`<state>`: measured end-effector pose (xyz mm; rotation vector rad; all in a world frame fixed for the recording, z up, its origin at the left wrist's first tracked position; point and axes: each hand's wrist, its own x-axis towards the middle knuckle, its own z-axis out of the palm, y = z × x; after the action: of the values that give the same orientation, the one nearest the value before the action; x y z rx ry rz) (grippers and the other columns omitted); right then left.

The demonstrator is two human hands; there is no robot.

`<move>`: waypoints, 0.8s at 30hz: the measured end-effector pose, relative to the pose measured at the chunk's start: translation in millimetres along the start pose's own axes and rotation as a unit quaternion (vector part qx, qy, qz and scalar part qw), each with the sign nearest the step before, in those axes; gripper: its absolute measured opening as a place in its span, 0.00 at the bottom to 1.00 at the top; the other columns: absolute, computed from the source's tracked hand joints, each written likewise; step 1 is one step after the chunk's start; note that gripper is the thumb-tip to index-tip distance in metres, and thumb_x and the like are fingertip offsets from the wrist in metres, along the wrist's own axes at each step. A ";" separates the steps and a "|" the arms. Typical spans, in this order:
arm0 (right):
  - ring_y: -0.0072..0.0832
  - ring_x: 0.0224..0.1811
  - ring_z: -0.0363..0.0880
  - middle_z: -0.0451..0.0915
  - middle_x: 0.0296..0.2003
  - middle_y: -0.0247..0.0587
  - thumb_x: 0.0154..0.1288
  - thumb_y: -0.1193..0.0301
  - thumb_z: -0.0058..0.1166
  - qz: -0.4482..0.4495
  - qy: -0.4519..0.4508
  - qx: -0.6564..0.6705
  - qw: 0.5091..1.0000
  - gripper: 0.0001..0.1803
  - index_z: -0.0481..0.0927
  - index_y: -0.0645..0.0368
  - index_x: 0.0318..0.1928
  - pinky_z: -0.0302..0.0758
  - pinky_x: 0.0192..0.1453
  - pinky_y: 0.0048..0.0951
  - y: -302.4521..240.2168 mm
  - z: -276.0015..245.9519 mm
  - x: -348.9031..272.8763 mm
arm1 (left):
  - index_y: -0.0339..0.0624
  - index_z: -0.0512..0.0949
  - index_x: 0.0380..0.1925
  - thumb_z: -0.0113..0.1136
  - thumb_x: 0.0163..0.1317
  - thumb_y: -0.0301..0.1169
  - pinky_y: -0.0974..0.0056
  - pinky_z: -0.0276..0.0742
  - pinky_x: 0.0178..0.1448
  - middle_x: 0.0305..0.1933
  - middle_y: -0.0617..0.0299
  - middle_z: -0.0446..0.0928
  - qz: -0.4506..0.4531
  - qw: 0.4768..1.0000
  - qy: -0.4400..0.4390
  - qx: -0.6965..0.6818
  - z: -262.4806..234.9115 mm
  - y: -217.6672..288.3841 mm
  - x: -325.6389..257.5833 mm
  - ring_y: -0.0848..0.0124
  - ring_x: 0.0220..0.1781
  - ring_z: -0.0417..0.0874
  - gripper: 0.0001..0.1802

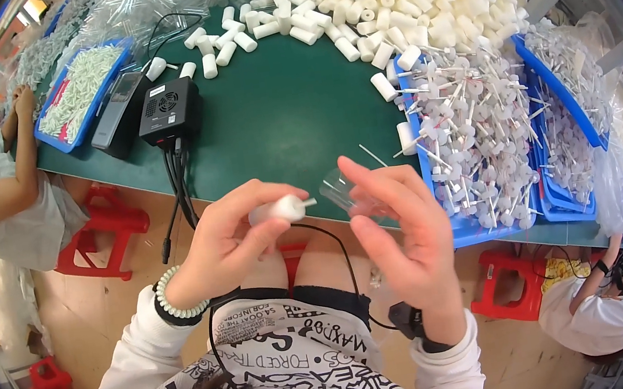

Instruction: The person is assembling small white cylindrical medical components, inserting clear plastic tubes and other small parts.

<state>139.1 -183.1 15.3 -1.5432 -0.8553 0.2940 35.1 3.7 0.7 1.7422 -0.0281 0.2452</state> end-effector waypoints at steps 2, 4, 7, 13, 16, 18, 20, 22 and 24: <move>0.22 0.39 0.71 0.71 0.38 0.39 0.56 0.82 0.49 -0.001 -0.040 -0.006 0.999 0.24 0.73 0.62 0.56 0.70 0.45 0.21 0.0 -10.7 2.4 | 0.38 0.75 0.47 0.55 0.59 0.22 0.70 0.70 0.37 0.35 0.59 0.75 0.090 0.993 0.017 0.076 0.5 -5.2 3.2 0.72 0.34 0.75 0.15; 0.22 0.38 0.70 0.71 0.38 0.39 0.56 0.82 0.49 -0.002 -0.080 -0.011 0.997 0.24 0.74 0.62 0.55 0.69 0.43 0.21 -1.9 -16.5 4.0 | 0.39 0.76 0.45 0.57 0.56 0.21 0.70 0.70 0.34 0.34 0.57 0.75 0.072 0.992 0.019 0.099 0.2 1.4 2.9 0.69 0.31 0.76 0.15; 0.23 0.36 0.70 0.70 0.37 0.39 0.54 0.83 0.50 -0.004 -0.103 -0.039 0.994 0.23 0.75 0.63 0.54 0.68 0.41 0.21 -3.0 -24.0 3.2 | 0.40 0.77 0.45 0.59 0.54 0.21 0.70 0.70 0.32 0.34 0.58 0.75 0.078 0.987 0.033 0.139 -1.5 2.6 1.9 0.69 0.29 0.76 0.16; 0.23 0.33 0.71 0.70 0.37 0.38 0.54 0.83 0.51 -0.029 -0.174 -0.130 0.976 0.24 0.76 0.59 0.54 0.70 0.37 0.20 -5.5 -15.4 9.6 | 0.40 0.78 0.44 0.62 0.51 0.20 0.69 0.71 0.29 0.31 0.60 0.75 0.111 0.971 0.023 0.209 3.7 0.2 1.6 0.70 0.29 0.76 0.17; 0.25 0.35 0.74 0.73 0.38 0.40 0.54 0.84 0.53 -0.009 -0.170 -0.117 0.978 0.24 0.76 0.59 0.54 0.73 0.42 0.22 -5.1 -11.9 10.7 | 0.38 0.78 0.40 0.66 0.48 0.22 0.70 0.73 0.27 0.31 0.60 0.77 0.143 0.953 0.037 0.266 -0.1 0.8 3.6 0.71 0.27 0.78 0.16; 0.26 0.37 0.77 0.75 0.39 0.41 0.55 0.84 0.53 0.014 -0.155 -0.087 0.984 0.23 0.76 0.60 0.54 0.75 0.45 0.23 -0.6 -12.3 9.4 | 0.37 0.78 0.37 0.68 0.46 0.23 0.70 0.74 0.27 0.31 0.60 0.78 0.114 0.970 0.055 0.206 0.6 1.3 3.1 0.71 0.26 0.79 0.16; 0.27 0.41 0.79 0.77 0.40 0.42 0.55 0.84 0.54 0.070 -0.101 -0.002 0.992 0.22 0.76 0.61 0.53 0.76 0.50 0.26 9.2 -14.6 4.2 | 0.36 0.78 0.35 0.70 0.44 0.23 0.70 0.75 0.27 0.30 0.60 0.79 0.084 0.983 0.072 0.146 1.1 0.7 3.5 0.70 0.25 0.79 0.16; 0.26 0.42 0.78 0.78 0.40 0.42 0.55 0.85 0.54 0.073 -0.102 -0.008 0.992 0.21 0.77 0.63 0.51 0.76 0.49 0.26 7.2 -11.0 3.1 | 0.35 0.78 0.32 0.72 0.42 0.24 0.71 0.76 0.29 0.30 0.59 0.80 0.098 0.978 0.083 0.166 1.4 -0.2 3.9 0.69 0.26 0.81 0.16; 0.26 0.40 0.79 0.79 0.39 0.42 0.57 0.85 0.53 0.069 -0.101 0.018 0.992 0.19 0.76 0.65 0.51 0.77 0.48 0.25 7.4 -8.9 1.7 | 0.35 0.78 0.33 0.71 0.42 0.23 0.71 0.75 0.27 0.30 0.59 0.79 0.139 0.967 0.085 0.194 0.2 -5.5 4.1 0.70 0.26 0.80 0.16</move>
<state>148.5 -188.1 10.5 -1.5585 -0.8974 0.5715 40.0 5.0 -3.9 2.0997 -0.1053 0.6408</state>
